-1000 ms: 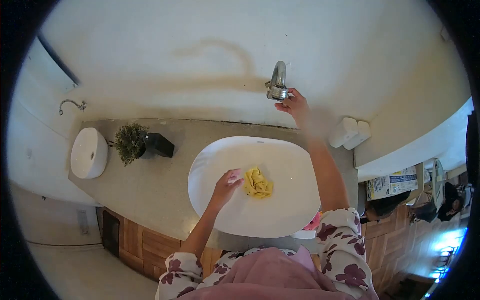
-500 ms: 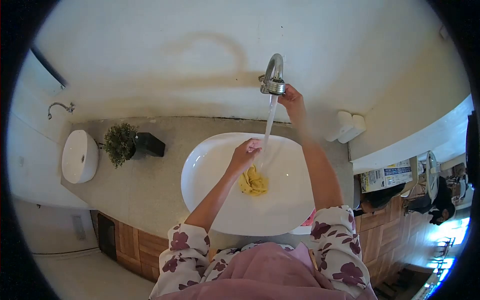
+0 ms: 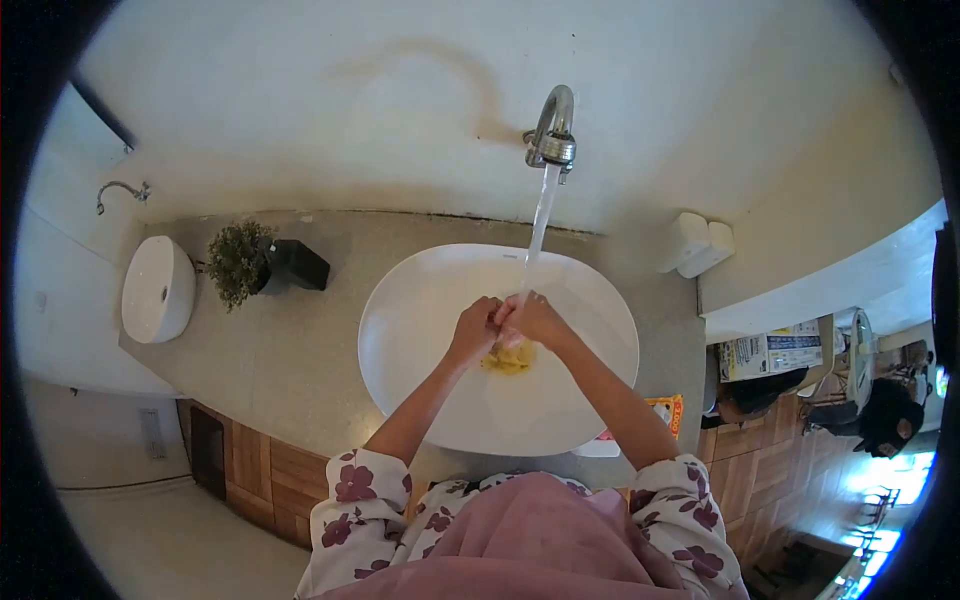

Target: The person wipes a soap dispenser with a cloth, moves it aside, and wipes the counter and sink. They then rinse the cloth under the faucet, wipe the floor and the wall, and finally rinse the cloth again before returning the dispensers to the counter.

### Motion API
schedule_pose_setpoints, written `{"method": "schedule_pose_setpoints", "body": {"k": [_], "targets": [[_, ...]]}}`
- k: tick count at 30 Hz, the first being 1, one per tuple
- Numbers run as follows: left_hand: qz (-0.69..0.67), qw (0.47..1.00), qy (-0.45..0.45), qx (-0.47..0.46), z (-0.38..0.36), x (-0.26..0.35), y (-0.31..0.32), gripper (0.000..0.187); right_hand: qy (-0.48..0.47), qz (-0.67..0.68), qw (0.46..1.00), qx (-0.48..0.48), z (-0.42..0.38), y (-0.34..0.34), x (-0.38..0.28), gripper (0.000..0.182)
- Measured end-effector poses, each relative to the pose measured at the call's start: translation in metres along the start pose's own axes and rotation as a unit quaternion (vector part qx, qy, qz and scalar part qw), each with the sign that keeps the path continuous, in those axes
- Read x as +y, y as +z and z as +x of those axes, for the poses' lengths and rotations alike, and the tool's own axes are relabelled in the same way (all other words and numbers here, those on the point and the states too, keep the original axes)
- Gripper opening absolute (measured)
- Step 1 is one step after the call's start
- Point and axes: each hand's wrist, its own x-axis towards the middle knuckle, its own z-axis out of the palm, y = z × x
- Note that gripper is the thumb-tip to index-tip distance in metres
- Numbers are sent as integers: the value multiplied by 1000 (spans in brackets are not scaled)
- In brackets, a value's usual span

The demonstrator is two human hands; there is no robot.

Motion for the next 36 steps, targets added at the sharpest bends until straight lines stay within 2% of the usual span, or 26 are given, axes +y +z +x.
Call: {"method": "schedule_pose_setpoints", "body": {"k": [1, 2, 3, 4, 5, 6, 7, 8, 10, 11, 12, 13, 14, 15, 16, 17, 18, 19, 20, 22, 23, 25, 27, 31, 34, 36], "targets": [[51, 994, 86, 42, -3, -4, 1, 19, -2, -1, 1000, 1, 2, -1, -7, 14], [51, 994, 87, 43, -7, -9, 1, 19, 7, -17, 1000, -24, 3, -2, -13, 16], [173, 963, 167, 125, -10, -14, 2, 21, 16, -33, 998, -48, 2, -4, -19, 19], [289, 903, 242, 204, -12, -22, 7, 23, 15, -34, 998, -46, 4, -4, -17, 19], [289, 902, 244, 206, -14, -32, 16, 23, -35, -29, 996, -77, 7, -4, -16, 19], [202, 946, 184, 173, -16, -48, 29, 27, -85, -24, 990, -107, 11, -3, -12, 20], [112, 977, 121, 136, -18, -49, 32, 32, -86, -24, 990, -107, 15, 0, -7, 20], [112, 977, 122, 136, -19, -51, 33, 32, -45, 0, 993, -113, 20, 3, -1, 20], [71, 996, -45, 39, -19, -36, 25, 40, -3, 25, 993, -118, 18, -3, 1, 19], [70, 996, -44, 38, -14, -27, 21, 40, -10, 66, 989, -129, 14, -11, 0, 19], [131, 991, -24, -11, -6, -18, 17, 40, -17, 107, 984, -139, 12, -18, 2, 19], [192, 980, -3, -61, -3, -12, 16, 41, -16, 107, 985, -137, 10, -26, 3, 19], [192, 980, -2, -62, 0, -16, 20, 41, -38, 93, 982, -159, 10, -34, 3, 19], [-17, 997, -27, -76, 4, -26, 27, 40, -60, 78, 978, -182, 10, -39, 4, 19], [-225, 969, -52, -87, 6, -26, 30, 39, -59, 78, 979, -180, 3, -46, -6, 19], [-225, 969, -52, -89, 8, -27, 32, 39, -11, 115, 979, -167, -4, -54, -15, 19], [-67, 994, -54, -64, 9, -19, 30, 39, 38, 151, 976, -154, -10, -59, -22, 20], [93, 993, -55, -38, 8, -8, 26, 40, 39, 152, 976, -153, -10, -59, -20, 20], [93, 993, -54, -40, 4, 2, 22, 40, 33, 161, 973, -159, -9, -57, -18, 20], [220, 963, 139, 73, -5, 24, 10, 40, 27, 172, 971, -165, 1, -48, -5, 21], [221, 963, 138, 73, -7, 26, 5, 40, 33, 160, 971, -173, 9, -40, 4, 22], [229, 971, 56, 46, -10, 25, -12, 40, 37, 150, 971, -181, 11, -35, 0, 23], [254, 965, 56, 44, -16, 25, -31, 38, -17, 154, 965, -211, 2, -33, -17, 25], [299, 951, 74, 35, -31, 24, -73, 35, -9, 122, 974, -191, 8, -23, -39, 24], [322, 943, 68, 55, -38, 29, -99, 34, -26, 175, 969, -174, 16, -18, -44, 23], [342, 936, 61, 58, -39, 29, -110, 34, -117, -43, 984, -124, 27, -15, -39, 22]]}}
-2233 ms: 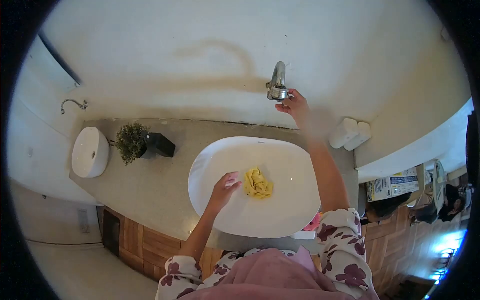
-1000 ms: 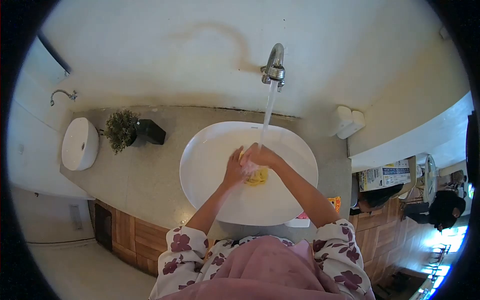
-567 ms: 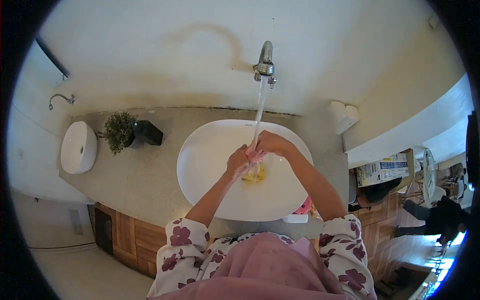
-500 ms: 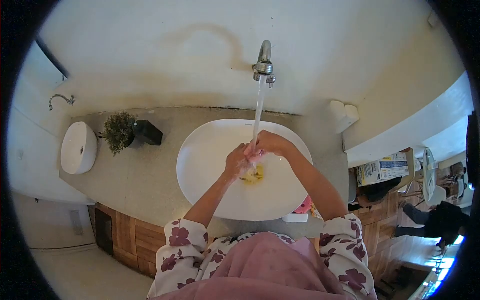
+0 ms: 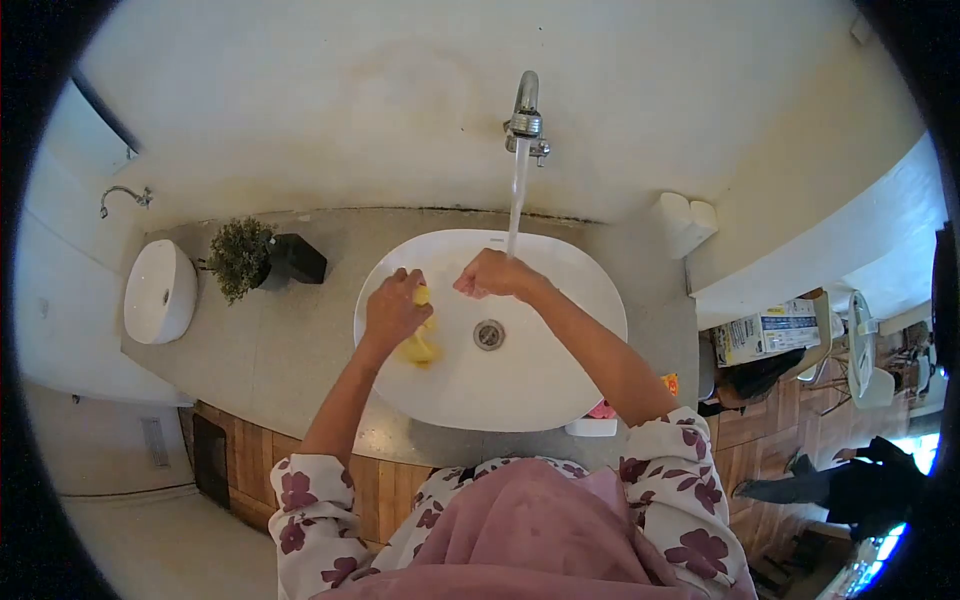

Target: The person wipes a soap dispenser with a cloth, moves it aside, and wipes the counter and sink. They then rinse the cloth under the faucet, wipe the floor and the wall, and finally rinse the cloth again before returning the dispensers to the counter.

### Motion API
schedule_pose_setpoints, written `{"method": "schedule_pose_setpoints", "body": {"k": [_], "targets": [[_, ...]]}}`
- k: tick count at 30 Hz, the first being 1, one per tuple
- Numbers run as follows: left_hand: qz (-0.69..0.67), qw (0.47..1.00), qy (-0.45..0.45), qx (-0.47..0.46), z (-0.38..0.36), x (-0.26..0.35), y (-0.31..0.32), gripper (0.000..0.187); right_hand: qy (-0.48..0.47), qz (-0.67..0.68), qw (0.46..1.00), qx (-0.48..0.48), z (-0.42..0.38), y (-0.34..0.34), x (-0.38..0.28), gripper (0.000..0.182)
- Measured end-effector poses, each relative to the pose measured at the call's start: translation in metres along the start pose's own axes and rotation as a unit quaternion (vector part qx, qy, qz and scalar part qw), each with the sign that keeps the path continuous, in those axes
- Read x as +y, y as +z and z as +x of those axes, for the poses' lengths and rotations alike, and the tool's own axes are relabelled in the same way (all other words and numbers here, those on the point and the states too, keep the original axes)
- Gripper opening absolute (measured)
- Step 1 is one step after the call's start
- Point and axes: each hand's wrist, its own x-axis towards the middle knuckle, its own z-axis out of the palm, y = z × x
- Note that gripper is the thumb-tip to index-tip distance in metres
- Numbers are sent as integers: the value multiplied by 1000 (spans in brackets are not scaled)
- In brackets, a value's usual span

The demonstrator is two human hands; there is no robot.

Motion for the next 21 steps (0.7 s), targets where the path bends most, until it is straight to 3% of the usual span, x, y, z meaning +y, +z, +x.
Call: {"method": "schedule_pose_setpoints", "body": {"k": [2, 4, 6, 7, 9, 10, 12, 16, 21], "targets": [[19, 1000, -9, 8, 0, -3, -12, 34, 28, -45, 998, 36, 4, 4, 13, 15], [27, 999, -11, 16, 1, -7, -16, 34, 57, -89, 992, 72, 10, 7, 42, 23], [35, 999, -13, 26, 3, -7, -20, 33, -123, -341, 932, -20, 14, 5, 74, 26], [30, 999, -19, 26, 4, -4, -22, 33, -122, -341, 932, -20, 2, 0, 57, 26], [24, 999, -25, 23, 6, -1, -23, 33, 19, -318, 944, -92, -23, -7, 31, 12], [23, 999, -13, 29, 7, 1, -22, 33, 20, -318, 943, -92, -29, -7, 33, 12], [22, 999, -1, 33, 8, 6, -19, 33, 164, -101, 971, -140, -43, -8, 35, 7], [11, 1000, 12, 26, 7, 17, -13, 31, 214, -31, 972, -88, -66, -1, 44, 3], [17, 999, 2, -33, 1, 29, -19, 31, 162, -147, 976, 21, -91, 25, 66, 7]]}}
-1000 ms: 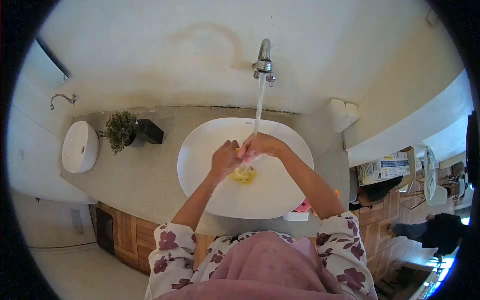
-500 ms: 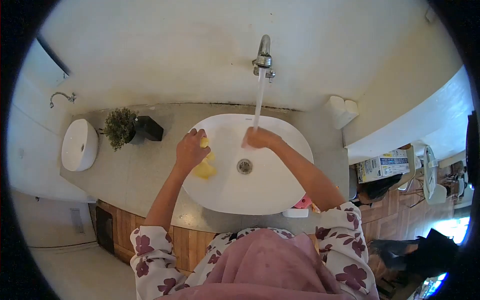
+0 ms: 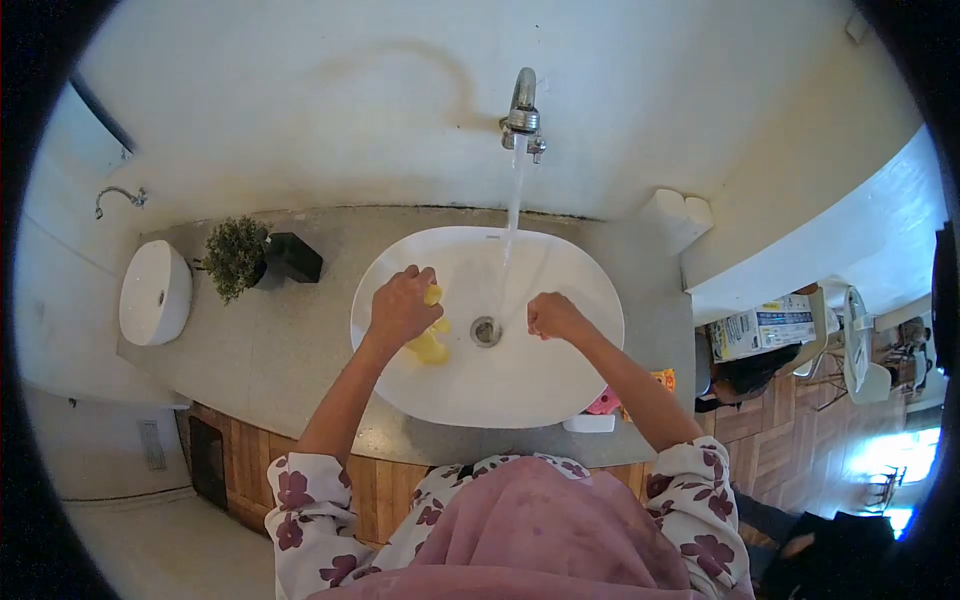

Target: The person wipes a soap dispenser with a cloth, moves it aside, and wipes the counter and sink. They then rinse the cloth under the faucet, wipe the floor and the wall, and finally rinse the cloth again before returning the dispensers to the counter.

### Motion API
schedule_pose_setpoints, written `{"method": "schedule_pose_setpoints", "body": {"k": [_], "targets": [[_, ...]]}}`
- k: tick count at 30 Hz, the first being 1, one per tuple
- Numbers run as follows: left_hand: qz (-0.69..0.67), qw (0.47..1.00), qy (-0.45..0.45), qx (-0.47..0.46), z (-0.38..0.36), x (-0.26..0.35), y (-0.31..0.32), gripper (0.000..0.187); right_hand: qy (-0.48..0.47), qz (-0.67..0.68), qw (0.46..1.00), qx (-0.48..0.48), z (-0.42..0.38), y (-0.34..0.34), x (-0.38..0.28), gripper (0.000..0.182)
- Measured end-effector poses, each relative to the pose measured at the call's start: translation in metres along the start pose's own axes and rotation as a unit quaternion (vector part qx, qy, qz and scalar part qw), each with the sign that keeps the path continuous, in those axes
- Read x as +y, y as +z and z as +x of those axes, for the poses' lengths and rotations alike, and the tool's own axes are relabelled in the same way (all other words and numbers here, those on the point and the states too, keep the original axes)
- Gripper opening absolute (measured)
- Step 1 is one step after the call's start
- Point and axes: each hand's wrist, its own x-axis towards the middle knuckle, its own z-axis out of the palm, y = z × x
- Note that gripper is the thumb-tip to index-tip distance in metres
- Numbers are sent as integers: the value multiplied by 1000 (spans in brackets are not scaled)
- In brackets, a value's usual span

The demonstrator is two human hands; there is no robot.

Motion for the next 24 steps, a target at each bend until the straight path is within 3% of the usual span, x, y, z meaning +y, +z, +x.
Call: {"method": "schedule_pose_setpoints", "body": {"k": [5, 7, 8, 10, 11, 13, 14, 17, 18, 19, 24], "targets": [[2, 1000, 3, 12, -6, -12, -4, 32, -60, 58, 993, 79, -6, 33, 6, 7], [8, 1000, -12, 12, -9, -15, -11, 31, -34, 169, 985, -30, 2, 35, -4, 13], [13, 999, -28, 13, -10, -16, -14, 31, -35, 169, 985, -31, 6, 39, -9, 13], [19, 999, -32, 21, -12, -22, -15, 31, -56, 222, 957, -177, 15, 55, -16, 18], [24, 999, -35, 28, -13, -25, -15, 31, -58, 221, 957, -179, 14, 64, -23, 18], [25, 998, -39, 32, -15, -30, -15, 31, -8, 450, 853, -264, 7, 83, -36, 14], [24, 998, -42, 35, -16, -32, -15, 31, -8, 449, 853, -266, 7, 90, -36, 14], [8, 998, -44, 34, -20, -32, -19, 31, 4, 419, 876, -239, 18, 108, -22, 14], [7, 998, -45, 34, -21, -31, -20, 31, -58, 241, 963, -106, 18, 105, -12, 16], [-1, 998, -47, 29, -23, -31, -22, 31, -116, 48, 991, 34, 16, 101, -3, 17], [-31, 999, -12, 34, -27, -29, -18, 30, -42, -48, 998, -2, -2, 83, 17, 19]]}}
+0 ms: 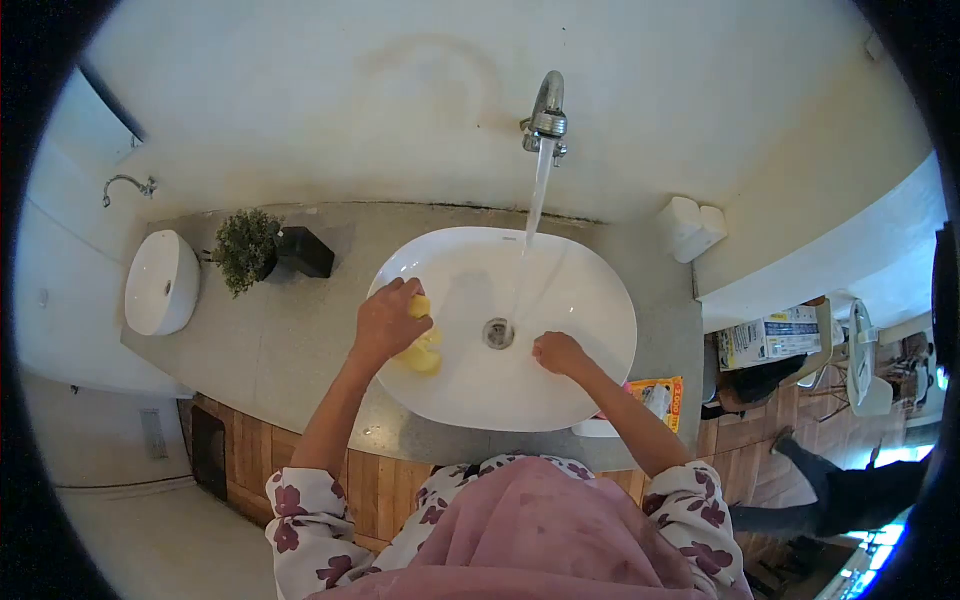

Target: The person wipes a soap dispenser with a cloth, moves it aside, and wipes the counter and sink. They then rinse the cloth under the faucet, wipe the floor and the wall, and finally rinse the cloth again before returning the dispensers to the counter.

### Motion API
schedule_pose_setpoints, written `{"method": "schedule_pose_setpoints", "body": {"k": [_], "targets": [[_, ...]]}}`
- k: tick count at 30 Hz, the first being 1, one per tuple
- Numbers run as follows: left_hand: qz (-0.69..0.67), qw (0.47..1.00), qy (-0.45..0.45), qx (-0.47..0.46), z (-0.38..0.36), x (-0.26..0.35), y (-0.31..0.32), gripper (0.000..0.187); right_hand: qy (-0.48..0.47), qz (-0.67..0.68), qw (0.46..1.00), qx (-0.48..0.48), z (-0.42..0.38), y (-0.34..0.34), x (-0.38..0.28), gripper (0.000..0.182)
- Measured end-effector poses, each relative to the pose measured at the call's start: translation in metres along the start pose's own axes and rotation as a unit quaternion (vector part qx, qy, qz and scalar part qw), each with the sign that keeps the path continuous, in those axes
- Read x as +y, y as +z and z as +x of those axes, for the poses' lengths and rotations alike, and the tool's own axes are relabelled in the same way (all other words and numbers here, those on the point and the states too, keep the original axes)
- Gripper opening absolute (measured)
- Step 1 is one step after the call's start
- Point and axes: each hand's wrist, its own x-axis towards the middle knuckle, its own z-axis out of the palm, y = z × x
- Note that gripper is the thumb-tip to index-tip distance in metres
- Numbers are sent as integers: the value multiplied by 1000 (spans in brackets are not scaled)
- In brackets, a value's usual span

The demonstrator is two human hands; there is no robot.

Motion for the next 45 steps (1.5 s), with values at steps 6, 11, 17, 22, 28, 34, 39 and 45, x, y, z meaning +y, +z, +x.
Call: {"method": "schedule_pose_setpoints", "body": {"k": [6, 11, 17, 22, 28, 34, 39, 45], "targets": [[-11, 999, -13, -47, 2, 12, -2, 30, -49, 427, 882, -193, -14, 20, -45, 25], [8, 1000, -12, -9, 1, 3, -3, 29, -81, 560, 806, -174, 5, 32, -93, 30], [5, 998, -64, 26, -8, -4, -25, 28, 98, 723, 682, -57, 43, 50, -73, 18], [17, 995, -65, 78, -8, -18, -23, 28, 122, 719, 682, -53, 48, 50, -61, 19], [3, 995, -46, 86, -1, -22, -12, 28, -164, 356, 920, -21, 18, 58, -147, 46], [-5, 995, -55, 81, -4, -24, -12, 28, -271, 231, 914, -196, -57, 36, -76, 50], [-2, 995, -63, 70, -4, -29, -12, 28, -87, -105, 978, -159, -89, -40, 25, 39], [-7, 996, -54, 65, -3, -12, -13, 28, 51, 135, 955, 258, -34, -100, 39, 21]]}}
